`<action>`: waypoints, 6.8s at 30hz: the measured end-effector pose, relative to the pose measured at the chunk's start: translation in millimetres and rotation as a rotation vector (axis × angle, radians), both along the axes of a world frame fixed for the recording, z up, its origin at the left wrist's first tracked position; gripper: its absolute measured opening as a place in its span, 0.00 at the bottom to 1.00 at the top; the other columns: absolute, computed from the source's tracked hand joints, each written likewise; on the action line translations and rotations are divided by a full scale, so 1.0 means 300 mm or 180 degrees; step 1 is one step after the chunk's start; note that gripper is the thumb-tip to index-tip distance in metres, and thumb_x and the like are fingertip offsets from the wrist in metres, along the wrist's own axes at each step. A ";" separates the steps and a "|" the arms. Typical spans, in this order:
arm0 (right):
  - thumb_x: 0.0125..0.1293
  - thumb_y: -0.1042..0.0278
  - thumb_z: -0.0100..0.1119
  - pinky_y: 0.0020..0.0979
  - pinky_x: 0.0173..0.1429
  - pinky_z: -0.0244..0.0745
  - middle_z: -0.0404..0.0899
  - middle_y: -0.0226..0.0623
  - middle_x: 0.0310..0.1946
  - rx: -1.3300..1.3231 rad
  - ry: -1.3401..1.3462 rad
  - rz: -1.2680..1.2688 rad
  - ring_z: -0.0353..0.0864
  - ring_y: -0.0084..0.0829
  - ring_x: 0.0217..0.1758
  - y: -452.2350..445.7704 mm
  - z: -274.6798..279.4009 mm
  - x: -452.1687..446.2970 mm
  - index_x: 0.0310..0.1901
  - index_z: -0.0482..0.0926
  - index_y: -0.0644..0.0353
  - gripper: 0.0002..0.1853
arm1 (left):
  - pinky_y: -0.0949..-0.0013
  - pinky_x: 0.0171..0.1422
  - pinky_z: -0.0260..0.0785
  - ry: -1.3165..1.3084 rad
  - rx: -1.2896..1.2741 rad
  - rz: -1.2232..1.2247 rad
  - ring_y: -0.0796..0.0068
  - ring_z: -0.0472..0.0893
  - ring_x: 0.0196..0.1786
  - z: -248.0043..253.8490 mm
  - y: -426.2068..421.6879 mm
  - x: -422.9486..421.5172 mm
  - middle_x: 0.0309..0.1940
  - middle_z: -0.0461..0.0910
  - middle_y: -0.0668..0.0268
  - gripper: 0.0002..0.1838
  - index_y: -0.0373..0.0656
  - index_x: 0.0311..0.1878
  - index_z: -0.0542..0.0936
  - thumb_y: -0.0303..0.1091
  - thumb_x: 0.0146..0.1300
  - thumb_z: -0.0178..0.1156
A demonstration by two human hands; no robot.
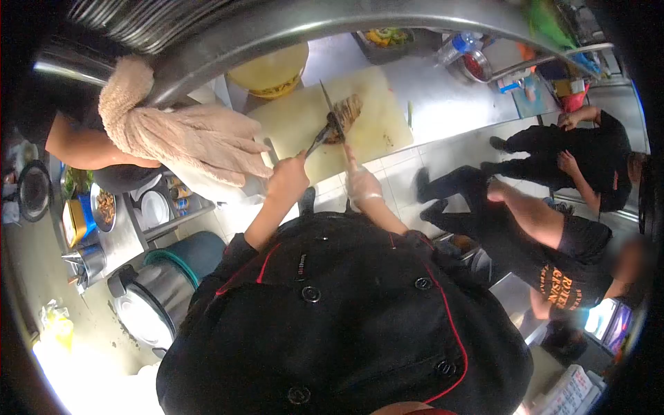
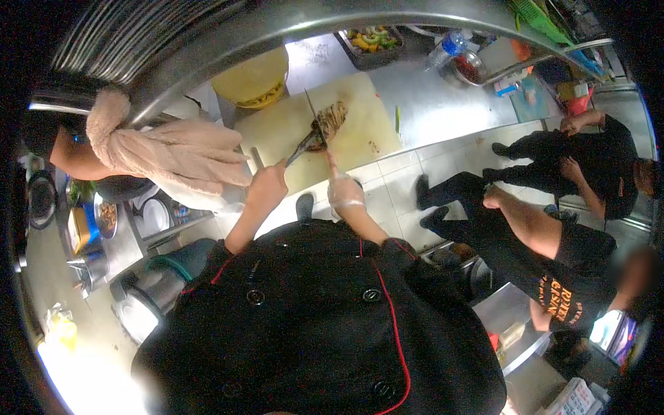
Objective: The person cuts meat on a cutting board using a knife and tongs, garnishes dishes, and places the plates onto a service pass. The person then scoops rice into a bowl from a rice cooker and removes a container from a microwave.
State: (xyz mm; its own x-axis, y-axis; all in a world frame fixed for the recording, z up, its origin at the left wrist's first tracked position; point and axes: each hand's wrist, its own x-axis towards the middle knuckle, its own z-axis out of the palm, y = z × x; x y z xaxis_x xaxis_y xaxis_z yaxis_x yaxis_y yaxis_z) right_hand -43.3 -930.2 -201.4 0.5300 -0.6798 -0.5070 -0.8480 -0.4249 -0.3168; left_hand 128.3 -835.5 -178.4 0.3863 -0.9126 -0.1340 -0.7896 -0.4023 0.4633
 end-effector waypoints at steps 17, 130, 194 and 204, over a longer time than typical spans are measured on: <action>0.60 0.75 0.39 0.45 0.51 0.71 0.74 0.58 0.49 -0.0016 -0.0513 -0.0325 0.78 0.50 0.47 -0.034 0.035 0.097 0.71 0.34 0.38 0.41 | 0.53 0.38 0.74 0.0099 0.0008 -0.0183 0.49 0.81 0.32 -0.031 0.044 -0.024 0.27 0.79 0.45 0.23 0.36 0.53 0.75 0.23 0.50 0.52; 0.65 0.68 0.45 0.50 0.43 0.68 0.77 0.59 0.32 -0.0027 -0.0907 -0.0771 0.77 0.55 0.37 0.164 0.027 0.024 0.70 0.44 0.43 0.34 | 0.56 0.44 0.70 0.1361 0.0300 0.0417 0.47 0.79 0.38 0.021 0.097 0.066 0.35 0.77 0.43 0.18 0.45 0.57 0.74 0.33 0.65 0.46; 0.61 0.72 0.42 0.48 0.44 0.73 0.79 0.58 0.34 0.0023 -0.0181 -0.0578 0.80 0.51 0.37 0.136 -0.012 0.096 0.70 0.29 0.33 0.43 | 0.52 0.47 0.70 0.0439 0.0066 -0.0061 0.46 0.79 0.39 0.013 0.080 0.067 0.34 0.78 0.43 0.18 0.44 0.55 0.75 0.33 0.63 0.45; 0.63 0.71 0.41 0.49 0.45 0.72 0.77 0.60 0.37 0.0190 -0.0103 -0.0533 0.79 0.52 0.39 0.189 0.037 0.043 0.71 0.31 0.40 0.40 | 0.53 0.40 0.73 -0.0126 0.0404 -0.0442 0.48 0.81 0.34 0.013 0.052 0.070 0.29 0.79 0.44 0.24 0.40 0.54 0.75 0.25 0.51 0.52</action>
